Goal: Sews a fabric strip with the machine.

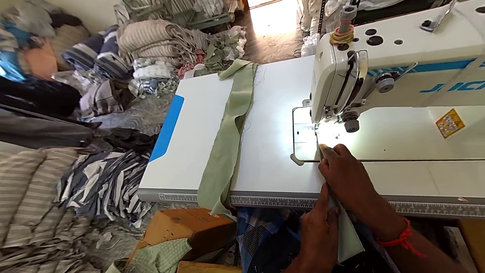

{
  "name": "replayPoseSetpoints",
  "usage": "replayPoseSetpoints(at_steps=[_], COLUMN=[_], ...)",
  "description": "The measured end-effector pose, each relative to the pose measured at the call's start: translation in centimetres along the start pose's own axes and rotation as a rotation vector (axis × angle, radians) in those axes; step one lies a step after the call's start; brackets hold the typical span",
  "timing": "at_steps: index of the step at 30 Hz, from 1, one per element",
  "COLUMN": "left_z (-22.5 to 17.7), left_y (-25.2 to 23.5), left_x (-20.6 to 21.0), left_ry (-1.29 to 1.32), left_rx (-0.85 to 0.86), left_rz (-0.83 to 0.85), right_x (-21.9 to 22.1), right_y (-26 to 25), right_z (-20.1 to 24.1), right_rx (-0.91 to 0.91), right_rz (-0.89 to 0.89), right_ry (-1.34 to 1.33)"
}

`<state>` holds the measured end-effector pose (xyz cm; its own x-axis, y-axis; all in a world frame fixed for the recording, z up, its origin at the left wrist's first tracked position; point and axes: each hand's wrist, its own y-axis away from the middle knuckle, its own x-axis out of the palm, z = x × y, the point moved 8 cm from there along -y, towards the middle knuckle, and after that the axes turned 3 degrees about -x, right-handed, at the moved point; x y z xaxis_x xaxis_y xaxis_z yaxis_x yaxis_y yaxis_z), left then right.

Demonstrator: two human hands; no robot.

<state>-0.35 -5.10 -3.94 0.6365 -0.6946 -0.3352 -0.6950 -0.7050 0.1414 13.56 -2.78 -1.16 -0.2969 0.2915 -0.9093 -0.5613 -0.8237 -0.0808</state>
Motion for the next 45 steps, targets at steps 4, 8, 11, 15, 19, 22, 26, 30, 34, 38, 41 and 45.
replayPoseSetpoints(at_steps=[4, 8, 11, 15, 19, 22, 26, 30, 34, 38, 41, 45], left_z=[0.04, 0.01, 0.12, 0.0, 0.1, 0.08, 0.08, 0.15, 0.18, 0.17, 0.12, 0.15], left_y=[0.02, 0.04, 0.08, 0.08, 0.06, 0.02, -0.03, -0.02, -0.07, -0.19, -0.24, -0.16], left_x=[0.02, 0.0, -0.03, -0.05, -0.02, -0.01, -0.01, -0.08, -0.17, -0.26, -0.32, -0.32], left_ry=[0.001, -0.003, 0.009, -0.003, 0.004, 0.005, 0.009, 0.013, -0.013, -0.043, -0.041, -0.019], left_rx=[-0.005, -0.005, 0.0, 0.001, -0.004, -0.009, -0.025, -0.02, -0.01, -0.009, -0.011, -0.02], left_rz=[0.004, 0.006, -0.002, -0.009, -0.007, 0.002, 0.008, 0.008, -0.007, -0.015, -0.009, -0.016], right_x=[-0.2, -0.03, -0.22, 0.09, -0.04, 0.0, -0.04, -0.22, -0.07, -0.06, -0.02, -0.09], right_y=[0.23, 0.09, 0.54, 0.1, 0.12, 0.09, 0.07, 0.47, 0.31, 0.13, 0.11, 0.17], right_z=[0.1, -0.05, 0.1, -0.11, 0.0, -0.02, 0.02, 0.13, 0.04, 0.05, 0.05, 0.11], right_rx=[0.0, -0.002, -0.031, -0.003, 0.002, 0.006, 0.001, -0.025, -0.011, 0.003, 0.001, -0.008], right_rz=[0.004, 0.001, -0.011, -0.007, 0.005, 0.013, 0.02, 0.005, 0.015, 0.024, 0.017, 0.005], right_ry=[-0.024, -0.016, -0.021, -0.021, -0.014, -0.015, -0.004, -0.019, -0.014, -0.025, -0.02, -0.016])
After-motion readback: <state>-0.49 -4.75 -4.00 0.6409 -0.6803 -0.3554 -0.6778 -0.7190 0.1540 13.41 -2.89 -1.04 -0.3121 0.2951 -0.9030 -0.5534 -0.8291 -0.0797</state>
